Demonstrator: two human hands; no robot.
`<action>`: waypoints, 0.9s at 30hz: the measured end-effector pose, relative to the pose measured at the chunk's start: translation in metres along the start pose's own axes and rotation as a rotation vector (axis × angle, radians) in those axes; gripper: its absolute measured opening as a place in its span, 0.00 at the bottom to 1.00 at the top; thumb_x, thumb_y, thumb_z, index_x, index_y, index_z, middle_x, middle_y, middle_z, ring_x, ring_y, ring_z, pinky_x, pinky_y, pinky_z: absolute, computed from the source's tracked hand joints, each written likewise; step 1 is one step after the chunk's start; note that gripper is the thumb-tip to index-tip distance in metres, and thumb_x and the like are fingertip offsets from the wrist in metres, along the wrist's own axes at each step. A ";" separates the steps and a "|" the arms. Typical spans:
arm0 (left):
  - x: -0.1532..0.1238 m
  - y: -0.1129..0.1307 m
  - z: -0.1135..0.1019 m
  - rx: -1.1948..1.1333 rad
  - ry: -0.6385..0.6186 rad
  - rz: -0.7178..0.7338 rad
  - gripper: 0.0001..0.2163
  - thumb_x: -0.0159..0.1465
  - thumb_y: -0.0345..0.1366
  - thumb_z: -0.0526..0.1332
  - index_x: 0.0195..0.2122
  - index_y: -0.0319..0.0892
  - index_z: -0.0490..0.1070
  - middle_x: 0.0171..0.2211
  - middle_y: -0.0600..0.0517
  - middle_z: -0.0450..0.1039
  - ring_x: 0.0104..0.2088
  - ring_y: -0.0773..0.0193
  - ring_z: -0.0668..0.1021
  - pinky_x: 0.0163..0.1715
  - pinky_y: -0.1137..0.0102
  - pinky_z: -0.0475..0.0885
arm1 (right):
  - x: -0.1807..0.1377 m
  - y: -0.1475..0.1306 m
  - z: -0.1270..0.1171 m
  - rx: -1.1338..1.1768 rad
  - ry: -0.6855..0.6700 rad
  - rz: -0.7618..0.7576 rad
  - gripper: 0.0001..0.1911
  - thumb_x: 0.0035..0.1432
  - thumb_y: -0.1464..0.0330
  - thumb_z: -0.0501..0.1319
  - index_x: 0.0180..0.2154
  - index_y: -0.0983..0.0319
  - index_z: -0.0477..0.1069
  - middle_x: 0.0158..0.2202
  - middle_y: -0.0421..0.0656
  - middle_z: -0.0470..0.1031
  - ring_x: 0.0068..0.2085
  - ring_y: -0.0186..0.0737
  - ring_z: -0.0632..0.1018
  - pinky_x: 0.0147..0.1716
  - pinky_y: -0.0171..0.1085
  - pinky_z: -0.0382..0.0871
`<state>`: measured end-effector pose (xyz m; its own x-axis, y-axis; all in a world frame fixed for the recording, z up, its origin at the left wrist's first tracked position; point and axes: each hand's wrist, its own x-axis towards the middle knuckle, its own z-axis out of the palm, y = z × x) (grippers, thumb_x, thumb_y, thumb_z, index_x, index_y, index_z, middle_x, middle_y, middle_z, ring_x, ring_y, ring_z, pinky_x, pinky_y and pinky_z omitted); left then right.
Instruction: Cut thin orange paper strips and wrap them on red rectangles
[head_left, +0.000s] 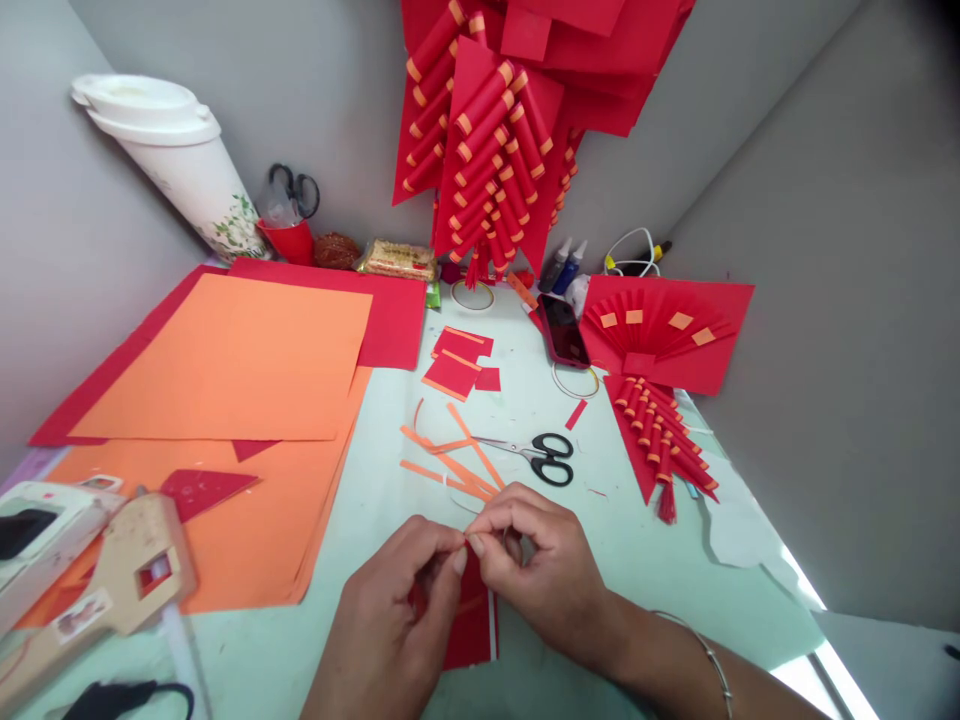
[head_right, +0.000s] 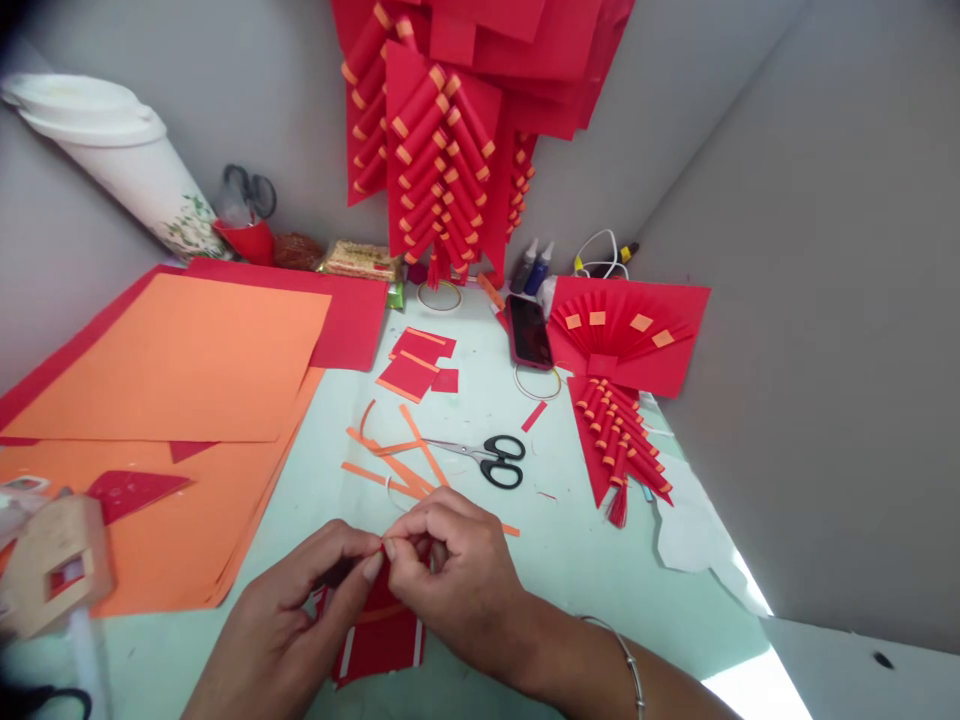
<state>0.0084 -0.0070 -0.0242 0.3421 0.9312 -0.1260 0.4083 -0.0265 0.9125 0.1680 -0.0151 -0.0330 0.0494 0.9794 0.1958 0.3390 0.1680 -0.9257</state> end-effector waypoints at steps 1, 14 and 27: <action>0.000 0.000 0.000 -0.004 -0.005 -0.007 0.10 0.67 0.43 0.55 0.31 0.48 0.71 0.28 0.57 0.72 0.29 0.67 0.75 0.30 0.75 0.69 | 0.000 0.000 0.000 -0.002 0.006 -0.004 0.07 0.52 0.76 0.61 0.28 0.62 0.77 0.26 0.39 0.72 0.23 0.29 0.69 0.21 0.29 0.64; -0.002 0.002 -0.004 -0.068 0.047 -0.058 0.10 0.66 0.45 0.57 0.36 0.48 0.74 0.31 0.57 0.75 0.32 0.66 0.77 0.33 0.75 0.71 | -0.006 0.002 -0.005 -0.329 -0.023 -0.499 0.12 0.61 0.77 0.59 0.45 0.66 0.76 0.35 0.47 0.78 0.35 0.38 0.78 0.35 0.35 0.75; -0.003 0.003 -0.002 0.002 0.122 0.030 0.08 0.66 0.43 0.58 0.40 0.49 0.75 0.33 0.56 0.76 0.33 0.65 0.78 0.34 0.74 0.72 | -0.005 -0.002 -0.007 -0.317 0.031 -0.420 0.08 0.62 0.74 0.59 0.41 0.61 0.75 0.33 0.45 0.78 0.34 0.39 0.79 0.34 0.37 0.75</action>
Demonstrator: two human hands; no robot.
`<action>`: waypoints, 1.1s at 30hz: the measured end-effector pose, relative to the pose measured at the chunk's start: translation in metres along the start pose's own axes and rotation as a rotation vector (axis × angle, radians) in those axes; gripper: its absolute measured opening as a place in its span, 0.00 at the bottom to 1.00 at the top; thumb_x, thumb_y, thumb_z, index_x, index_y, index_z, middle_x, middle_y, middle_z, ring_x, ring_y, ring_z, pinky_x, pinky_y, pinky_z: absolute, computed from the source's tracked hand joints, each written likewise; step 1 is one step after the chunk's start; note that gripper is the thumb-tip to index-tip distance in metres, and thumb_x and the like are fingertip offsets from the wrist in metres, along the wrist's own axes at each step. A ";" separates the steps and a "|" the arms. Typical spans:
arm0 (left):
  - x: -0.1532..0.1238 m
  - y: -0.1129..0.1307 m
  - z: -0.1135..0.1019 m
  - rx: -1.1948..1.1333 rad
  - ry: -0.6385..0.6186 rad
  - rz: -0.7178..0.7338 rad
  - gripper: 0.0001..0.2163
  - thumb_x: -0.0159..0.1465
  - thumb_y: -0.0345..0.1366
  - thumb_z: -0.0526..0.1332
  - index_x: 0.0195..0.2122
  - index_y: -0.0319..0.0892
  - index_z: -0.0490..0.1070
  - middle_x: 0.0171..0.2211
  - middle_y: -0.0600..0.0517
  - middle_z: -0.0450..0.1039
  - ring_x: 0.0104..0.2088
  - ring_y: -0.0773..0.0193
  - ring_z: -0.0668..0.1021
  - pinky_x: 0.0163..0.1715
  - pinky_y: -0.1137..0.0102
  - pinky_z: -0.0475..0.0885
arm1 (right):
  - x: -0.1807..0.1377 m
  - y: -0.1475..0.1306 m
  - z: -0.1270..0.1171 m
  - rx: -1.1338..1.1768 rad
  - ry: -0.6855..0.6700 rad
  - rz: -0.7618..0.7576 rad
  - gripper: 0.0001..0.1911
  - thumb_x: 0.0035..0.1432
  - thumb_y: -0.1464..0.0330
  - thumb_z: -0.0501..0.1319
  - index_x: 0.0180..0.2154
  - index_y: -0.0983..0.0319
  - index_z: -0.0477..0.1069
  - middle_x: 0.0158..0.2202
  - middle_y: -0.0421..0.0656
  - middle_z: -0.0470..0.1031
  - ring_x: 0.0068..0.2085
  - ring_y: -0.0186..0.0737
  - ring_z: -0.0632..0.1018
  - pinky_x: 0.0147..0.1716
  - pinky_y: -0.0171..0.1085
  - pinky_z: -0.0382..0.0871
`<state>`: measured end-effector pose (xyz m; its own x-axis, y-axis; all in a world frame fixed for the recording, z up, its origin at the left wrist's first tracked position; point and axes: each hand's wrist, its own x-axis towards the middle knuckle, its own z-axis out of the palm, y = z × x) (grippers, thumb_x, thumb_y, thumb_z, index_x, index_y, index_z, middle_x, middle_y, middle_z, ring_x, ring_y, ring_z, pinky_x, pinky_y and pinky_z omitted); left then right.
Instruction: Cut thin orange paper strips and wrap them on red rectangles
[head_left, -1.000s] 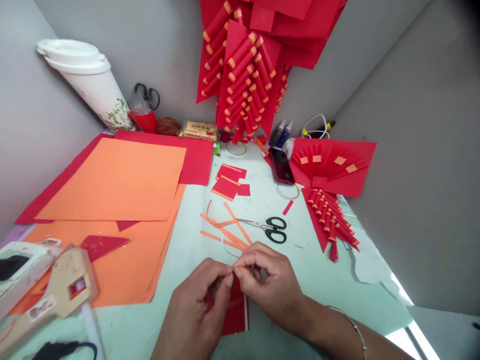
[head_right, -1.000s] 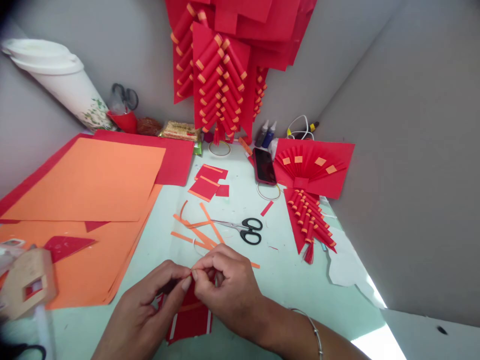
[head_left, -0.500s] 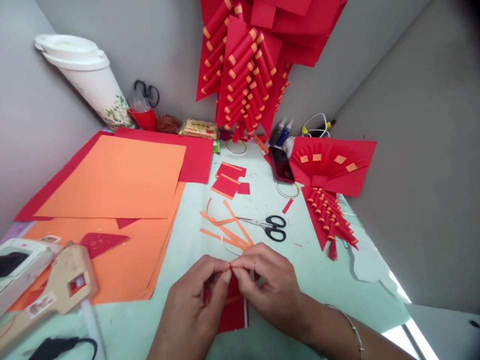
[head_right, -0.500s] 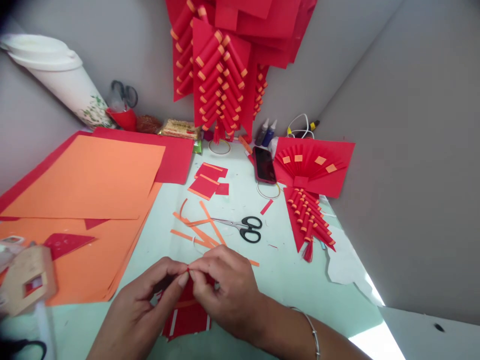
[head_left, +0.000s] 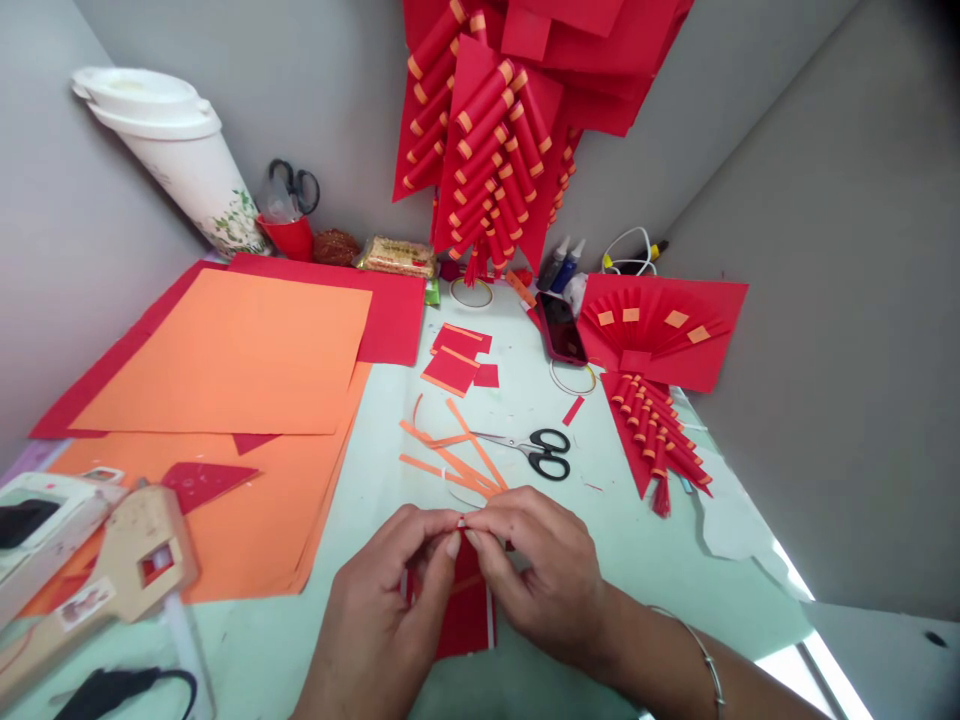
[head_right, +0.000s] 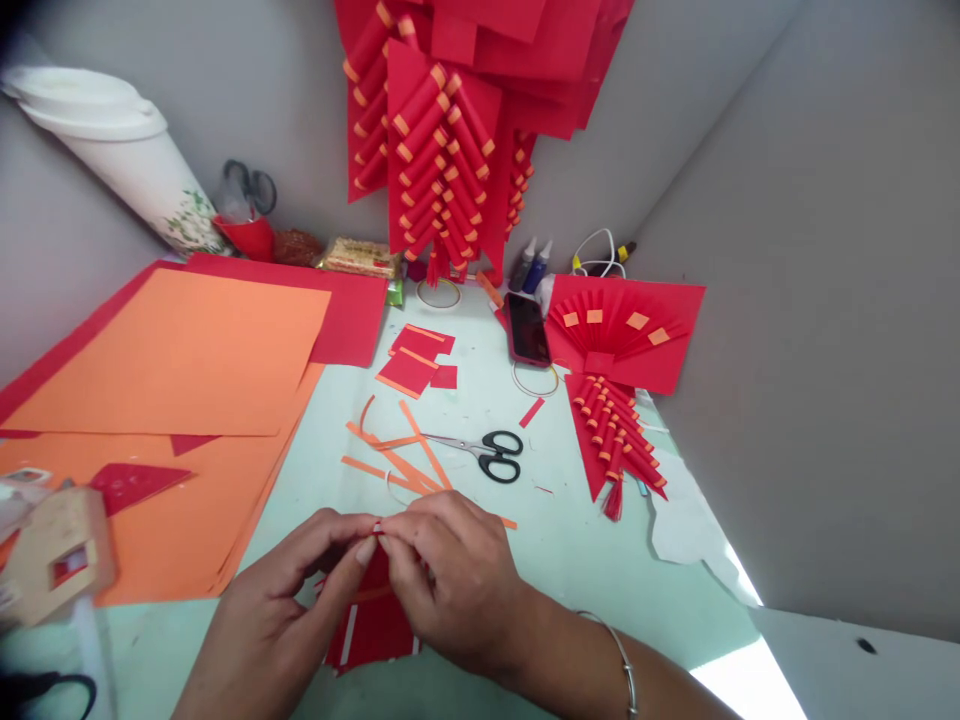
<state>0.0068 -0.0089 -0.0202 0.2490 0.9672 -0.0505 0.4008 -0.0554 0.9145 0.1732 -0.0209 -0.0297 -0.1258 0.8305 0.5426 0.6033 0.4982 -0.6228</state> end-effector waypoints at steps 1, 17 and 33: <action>0.000 0.000 0.000 0.013 0.006 0.018 0.07 0.66 0.42 0.58 0.39 0.49 0.75 0.32 0.56 0.76 0.33 0.66 0.78 0.33 0.74 0.72 | 0.001 0.000 0.000 0.000 -0.002 0.003 0.07 0.62 0.74 0.59 0.40 0.61 0.75 0.32 0.44 0.78 0.33 0.38 0.78 0.34 0.37 0.75; -0.001 -0.002 0.002 0.067 0.018 0.091 0.07 0.67 0.39 0.58 0.40 0.50 0.76 0.33 0.56 0.76 0.34 0.67 0.78 0.34 0.74 0.72 | 0.005 -0.002 0.003 0.032 0.051 0.027 0.09 0.61 0.76 0.58 0.36 0.60 0.75 0.28 0.42 0.77 0.29 0.35 0.77 0.28 0.33 0.73; 0.001 -0.001 0.001 0.080 0.005 0.096 0.07 0.67 0.38 0.58 0.40 0.50 0.77 0.31 0.57 0.75 0.32 0.67 0.78 0.33 0.75 0.72 | 0.005 -0.002 0.003 0.103 0.035 0.091 0.08 0.60 0.76 0.60 0.35 0.61 0.77 0.28 0.42 0.76 0.28 0.34 0.76 0.28 0.32 0.73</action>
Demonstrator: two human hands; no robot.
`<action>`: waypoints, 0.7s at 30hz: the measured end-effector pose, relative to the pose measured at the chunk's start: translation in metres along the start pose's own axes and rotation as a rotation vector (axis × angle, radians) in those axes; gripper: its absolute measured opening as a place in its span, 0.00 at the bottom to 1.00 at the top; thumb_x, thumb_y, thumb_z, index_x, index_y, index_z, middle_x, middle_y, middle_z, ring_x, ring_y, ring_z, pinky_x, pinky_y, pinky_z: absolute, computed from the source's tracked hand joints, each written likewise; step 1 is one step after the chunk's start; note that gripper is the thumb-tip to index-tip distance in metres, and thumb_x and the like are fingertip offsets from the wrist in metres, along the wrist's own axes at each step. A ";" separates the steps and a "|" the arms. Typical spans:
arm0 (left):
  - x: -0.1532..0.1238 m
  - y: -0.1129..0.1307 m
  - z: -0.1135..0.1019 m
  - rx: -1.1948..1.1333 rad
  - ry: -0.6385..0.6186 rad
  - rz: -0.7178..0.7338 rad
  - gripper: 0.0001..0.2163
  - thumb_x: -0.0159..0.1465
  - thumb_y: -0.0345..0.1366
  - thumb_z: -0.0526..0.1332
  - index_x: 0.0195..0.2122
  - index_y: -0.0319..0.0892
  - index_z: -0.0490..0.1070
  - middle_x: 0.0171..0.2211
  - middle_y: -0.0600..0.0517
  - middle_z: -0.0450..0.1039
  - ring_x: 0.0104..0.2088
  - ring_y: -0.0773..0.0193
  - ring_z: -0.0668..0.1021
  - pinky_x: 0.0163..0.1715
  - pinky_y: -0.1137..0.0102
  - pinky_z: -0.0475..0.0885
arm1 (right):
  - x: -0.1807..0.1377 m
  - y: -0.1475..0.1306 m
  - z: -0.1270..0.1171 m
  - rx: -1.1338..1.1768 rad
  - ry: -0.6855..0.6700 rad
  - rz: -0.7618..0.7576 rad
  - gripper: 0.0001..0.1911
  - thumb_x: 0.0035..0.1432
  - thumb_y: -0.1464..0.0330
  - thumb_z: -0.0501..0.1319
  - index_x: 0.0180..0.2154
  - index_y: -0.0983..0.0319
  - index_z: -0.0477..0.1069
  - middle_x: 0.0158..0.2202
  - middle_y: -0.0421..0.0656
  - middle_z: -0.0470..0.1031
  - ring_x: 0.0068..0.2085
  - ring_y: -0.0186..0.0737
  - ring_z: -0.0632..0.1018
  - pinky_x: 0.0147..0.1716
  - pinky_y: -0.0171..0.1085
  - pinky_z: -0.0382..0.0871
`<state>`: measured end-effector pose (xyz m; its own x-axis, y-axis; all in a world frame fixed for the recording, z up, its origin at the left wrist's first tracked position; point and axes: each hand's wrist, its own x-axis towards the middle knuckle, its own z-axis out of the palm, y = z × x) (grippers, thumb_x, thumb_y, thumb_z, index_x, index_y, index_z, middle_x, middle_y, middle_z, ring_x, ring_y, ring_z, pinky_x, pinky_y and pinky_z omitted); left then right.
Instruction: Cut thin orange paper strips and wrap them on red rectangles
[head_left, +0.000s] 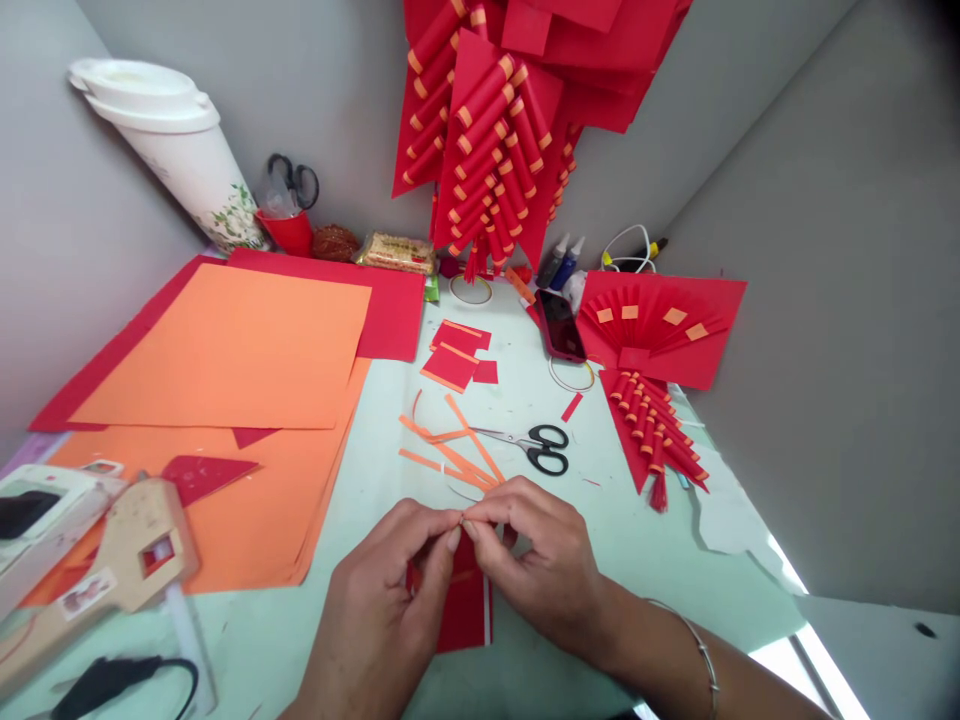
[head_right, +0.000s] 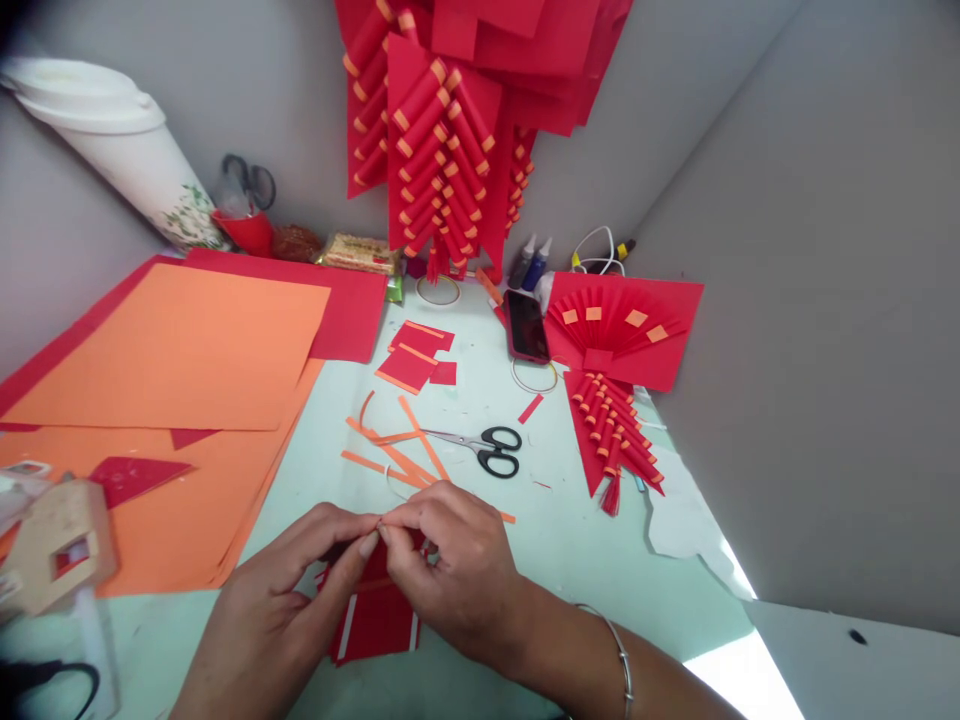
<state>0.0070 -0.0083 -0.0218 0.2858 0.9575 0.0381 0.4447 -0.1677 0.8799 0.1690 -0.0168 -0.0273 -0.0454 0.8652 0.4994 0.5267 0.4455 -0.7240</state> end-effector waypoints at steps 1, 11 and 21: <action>0.000 0.000 0.000 -0.001 -0.002 -0.005 0.07 0.67 0.39 0.58 0.40 0.50 0.76 0.31 0.57 0.75 0.33 0.67 0.78 0.33 0.75 0.72 | 0.000 0.000 0.000 0.000 -0.001 -0.001 0.08 0.60 0.75 0.59 0.35 0.61 0.77 0.28 0.42 0.76 0.28 0.34 0.76 0.28 0.32 0.73; -0.003 -0.003 0.002 -0.008 0.004 -0.006 0.07 0.67 0.39 0.58 0.40 0.51 0.76 0.32 0.57 0.75 0.33 0.68 0.78 0.34 0.75 0.72 | 0.000 0.001 0.001 -0.016 0.010 -0.014 0.08 0.60 0.75 0.59 0.35 0.60 0.76 0.28 0.42 0.76 0.28 0.35 0.76 0.27 0.33 0.72; -0.001 -0.001 0.001 -0.017 -0.017 -0.033 0.07 0.67 0.40 0.58 0.39 0.51 0.76 0.32 0.57 0.74 0.34 0.68 0.78 0.34 0.76 0.71 | -0.002 0.000 0.001 0.024 0.002 0.019 0.08 0.59 0.76 0.60 0.36 0.61 0.77 0.28 0.42 0.75 0.28 0.35 0.76 0.27 0.33 0.71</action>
<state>0.0072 -0.0093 -0.0228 0.2856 0.9584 0.0011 0.4395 -0.1319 0.8885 0.1686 -0.0188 -0.0287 -0.0336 0.8731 0.4863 0.5065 0.4343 -0.7448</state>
